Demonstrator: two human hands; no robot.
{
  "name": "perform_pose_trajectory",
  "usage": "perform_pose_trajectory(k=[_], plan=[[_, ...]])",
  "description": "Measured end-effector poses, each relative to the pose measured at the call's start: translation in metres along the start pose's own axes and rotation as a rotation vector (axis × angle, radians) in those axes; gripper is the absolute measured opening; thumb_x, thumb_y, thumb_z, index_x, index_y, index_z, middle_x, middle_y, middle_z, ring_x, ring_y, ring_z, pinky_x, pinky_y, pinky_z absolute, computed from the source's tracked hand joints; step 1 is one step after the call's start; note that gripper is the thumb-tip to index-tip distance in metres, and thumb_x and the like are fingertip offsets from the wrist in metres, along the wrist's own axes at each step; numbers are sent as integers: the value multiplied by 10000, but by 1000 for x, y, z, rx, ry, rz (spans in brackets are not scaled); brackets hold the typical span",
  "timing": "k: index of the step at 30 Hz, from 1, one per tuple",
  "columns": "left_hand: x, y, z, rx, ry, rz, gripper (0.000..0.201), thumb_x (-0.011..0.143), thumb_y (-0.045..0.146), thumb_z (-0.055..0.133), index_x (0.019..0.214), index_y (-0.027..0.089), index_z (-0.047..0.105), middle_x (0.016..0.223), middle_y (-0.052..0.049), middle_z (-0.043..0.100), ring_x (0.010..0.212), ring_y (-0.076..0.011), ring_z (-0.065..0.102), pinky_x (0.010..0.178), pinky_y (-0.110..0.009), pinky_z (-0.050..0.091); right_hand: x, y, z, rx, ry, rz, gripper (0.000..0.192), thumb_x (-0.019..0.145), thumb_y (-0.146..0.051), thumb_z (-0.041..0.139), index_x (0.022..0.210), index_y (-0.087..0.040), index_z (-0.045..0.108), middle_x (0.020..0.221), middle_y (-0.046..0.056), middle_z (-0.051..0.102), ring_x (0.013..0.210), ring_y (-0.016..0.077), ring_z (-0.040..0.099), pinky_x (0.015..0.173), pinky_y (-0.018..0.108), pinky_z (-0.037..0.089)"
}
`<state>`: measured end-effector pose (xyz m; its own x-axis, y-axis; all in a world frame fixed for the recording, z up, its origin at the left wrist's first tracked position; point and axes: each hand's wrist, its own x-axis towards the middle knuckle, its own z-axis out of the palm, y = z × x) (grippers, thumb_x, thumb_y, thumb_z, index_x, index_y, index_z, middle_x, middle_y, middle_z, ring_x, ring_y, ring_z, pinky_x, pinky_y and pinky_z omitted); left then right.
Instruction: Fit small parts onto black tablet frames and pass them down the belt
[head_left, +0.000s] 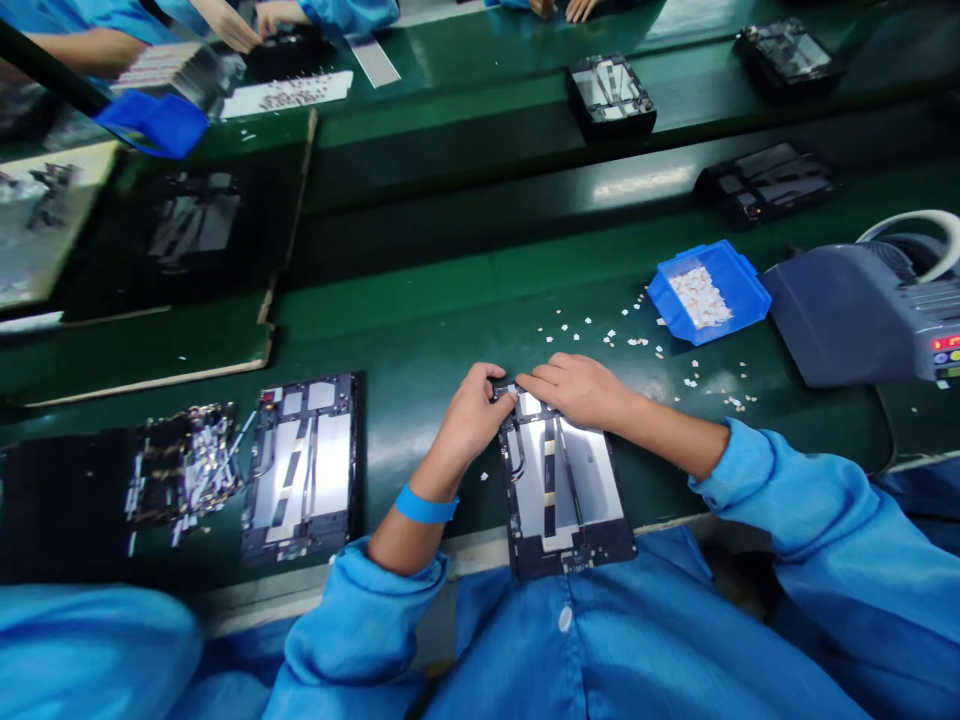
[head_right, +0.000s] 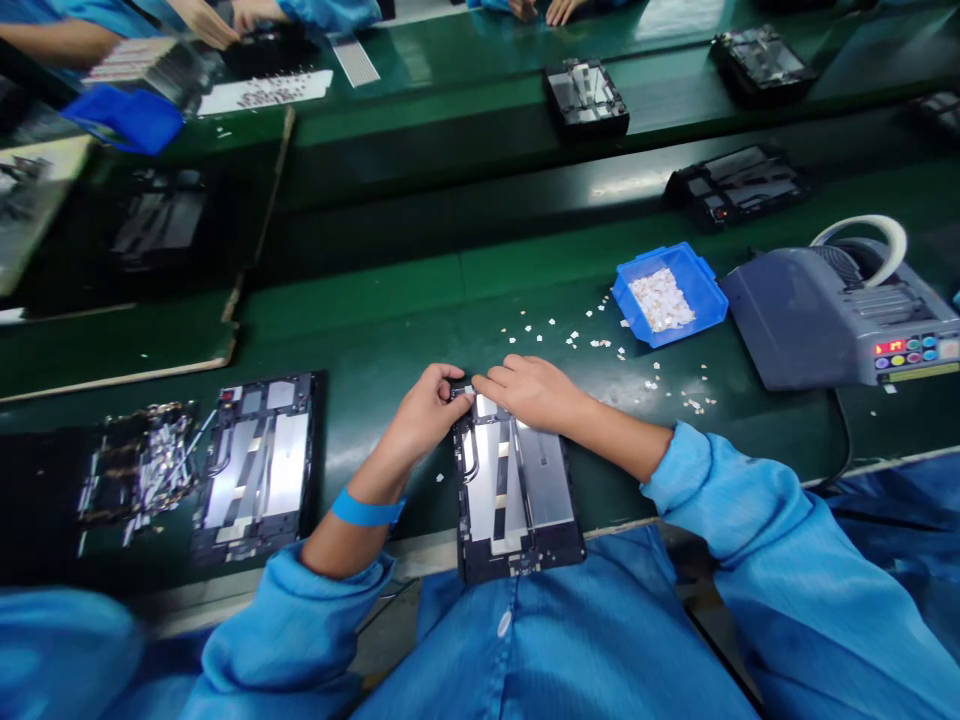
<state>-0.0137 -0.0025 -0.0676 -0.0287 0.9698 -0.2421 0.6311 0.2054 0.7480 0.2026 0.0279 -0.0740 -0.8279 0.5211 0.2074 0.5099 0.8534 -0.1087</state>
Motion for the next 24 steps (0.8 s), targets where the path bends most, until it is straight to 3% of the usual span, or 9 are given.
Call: perform_pose_trajectory(k=[4,11,24], plan=[[-1,-2,0,19,-6,38,340,814,208,673,1148,192,608,791,36,501,734,-164,513,682,-293,405,1,0,0,-1,-9,12,341,1056,-149,442,1348,-163,618,1049,98,690,901,232,492,731,352,397],[-13,0,-3,159,100,187,154,890,257,666,1035,219,700,988,-60,642,885,-222,602,835,-355,480,0,0,-3,-28,-16,-15,324,1064,-175,447,1319,-179,647,1064,100,691,899,230,488,717,351,387],[-12,17,-7,400,110,296,131,929,224,582,866,225,697,881,-66,645,924,-260,603,837,-380,456,3,-15,-14,-166,-159,-52,361,1055,-125,374,1334,-96,601,1076,147,667,884,252,538,655,364,361]])
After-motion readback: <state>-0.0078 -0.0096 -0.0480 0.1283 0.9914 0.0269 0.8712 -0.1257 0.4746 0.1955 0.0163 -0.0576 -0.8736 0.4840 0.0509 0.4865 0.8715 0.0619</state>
